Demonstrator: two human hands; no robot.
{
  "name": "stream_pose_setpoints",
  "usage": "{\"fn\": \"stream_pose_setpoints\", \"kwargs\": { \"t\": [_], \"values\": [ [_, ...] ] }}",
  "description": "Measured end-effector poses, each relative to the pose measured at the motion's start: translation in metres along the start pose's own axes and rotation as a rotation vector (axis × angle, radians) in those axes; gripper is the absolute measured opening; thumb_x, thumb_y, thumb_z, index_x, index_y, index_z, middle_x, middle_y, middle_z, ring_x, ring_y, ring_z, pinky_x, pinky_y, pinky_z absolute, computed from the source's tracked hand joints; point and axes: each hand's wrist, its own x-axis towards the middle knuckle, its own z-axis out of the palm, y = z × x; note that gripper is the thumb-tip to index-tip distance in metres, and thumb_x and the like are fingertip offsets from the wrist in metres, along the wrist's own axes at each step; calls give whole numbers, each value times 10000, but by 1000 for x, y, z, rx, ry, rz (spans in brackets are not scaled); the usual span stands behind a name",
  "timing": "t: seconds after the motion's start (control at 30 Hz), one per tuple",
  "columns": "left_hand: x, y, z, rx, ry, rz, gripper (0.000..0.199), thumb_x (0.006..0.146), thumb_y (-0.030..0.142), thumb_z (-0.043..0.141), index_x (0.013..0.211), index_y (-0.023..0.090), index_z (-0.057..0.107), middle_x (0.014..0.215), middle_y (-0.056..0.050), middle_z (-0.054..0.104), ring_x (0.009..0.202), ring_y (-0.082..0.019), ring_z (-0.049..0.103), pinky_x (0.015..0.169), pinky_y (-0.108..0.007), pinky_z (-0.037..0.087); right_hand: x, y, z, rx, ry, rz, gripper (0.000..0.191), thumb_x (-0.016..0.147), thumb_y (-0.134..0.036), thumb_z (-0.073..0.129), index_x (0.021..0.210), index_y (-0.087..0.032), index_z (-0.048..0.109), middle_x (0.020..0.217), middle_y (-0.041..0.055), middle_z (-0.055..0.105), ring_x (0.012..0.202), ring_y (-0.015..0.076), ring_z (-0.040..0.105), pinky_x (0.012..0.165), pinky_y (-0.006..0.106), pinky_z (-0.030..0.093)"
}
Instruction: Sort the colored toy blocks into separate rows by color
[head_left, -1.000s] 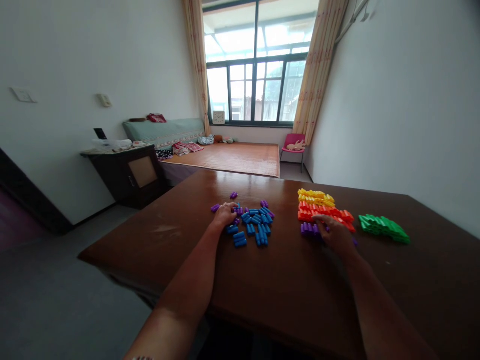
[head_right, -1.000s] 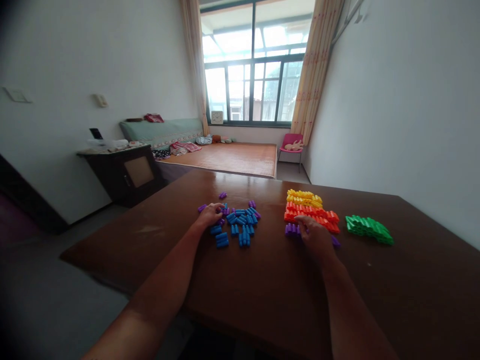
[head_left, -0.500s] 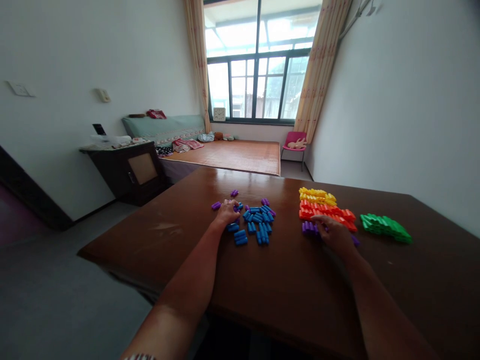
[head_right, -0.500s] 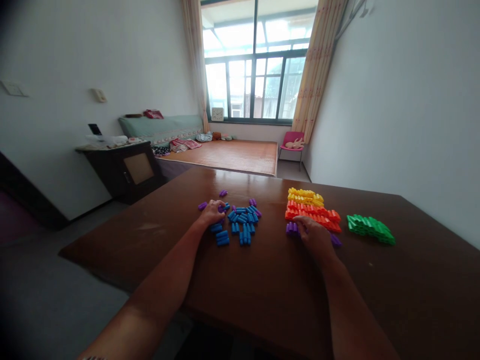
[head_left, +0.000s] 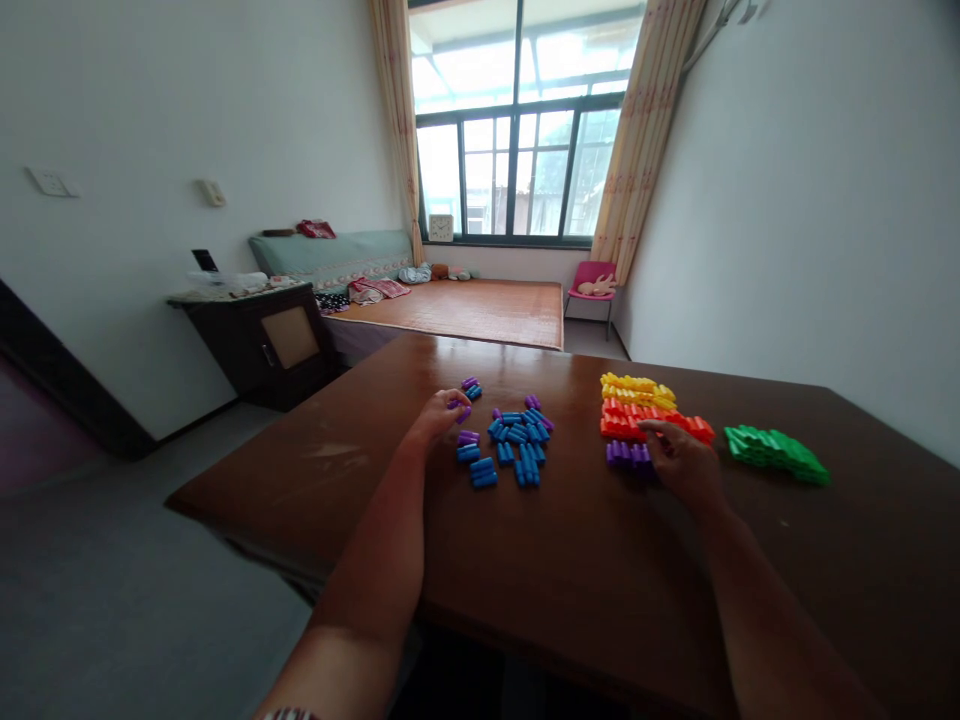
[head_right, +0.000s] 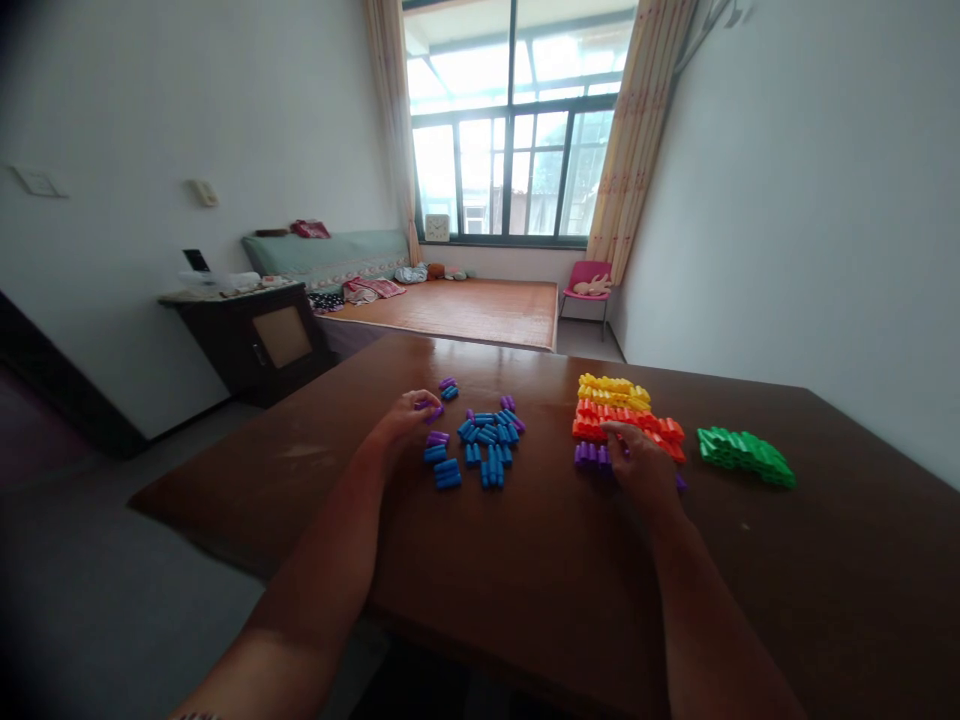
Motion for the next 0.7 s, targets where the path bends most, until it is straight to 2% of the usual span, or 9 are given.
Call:
{"fn": "stream_pose_setpoints", "kwargs": {
  "t": [0.07,0.13,0.2,0.37,0.5,0.7],
  "values": [
    [-4,0,-4,-18,-173,23,233,742,268,618,927,166,717,999,-55,686,892,-194,642,823,-309,526,0,0,0,6,-8,-14,328,845,-357,474,1036,-214,699,908,77,725,683,204,644,668,331,485],
    [-8,1,-7,13,-320,52,257,716,248,618,940,187,729,1060,-48,687,978,-203,629,895,-300,503,0,0,1,6,-17,-36,328,846,-363,470,1026,-214,700,908,77,723,702,210,645,672,333,483],
    [-12,4,-10,43,-401,83,291,695,245,628,961,200,736,1124,-47,674,1070,-213,596,967,-288,462,0,0,1,3,-17,-45,325,848,-363,466,1021,-217,699,906,77,721,712,212,645,673,333,481],
    [-19,8,-19,58,-411,69,383,679,370,679,1017,198,726,1164,-48,665,1130,-231,559,1003,-287,423,1,-1,0,2,-6,-32,321,851,-362,467,1018,-216,699,885,80,720,687,209,639,660,327,474],
    [-21,7,-23,35,-487,51,459,641,382,721,1064,206,709,1075,-22,699,986,-205,617,893,-256,466,1,-1,0,-4,0,-42,330,857,-373,464,1015,-207,701,876,84,719,681,210,636,661,326,471],
    [-20,9,-18,58,-551,108,402,674,345,710,1047,195,711,966,-25,706,900,-189,623,787,-236,462,1,1,1,-1,-17,-27,318,841,-357,482,1015,-210,705,881,79,721,675,205,635,655,320,468]
  ]
}}
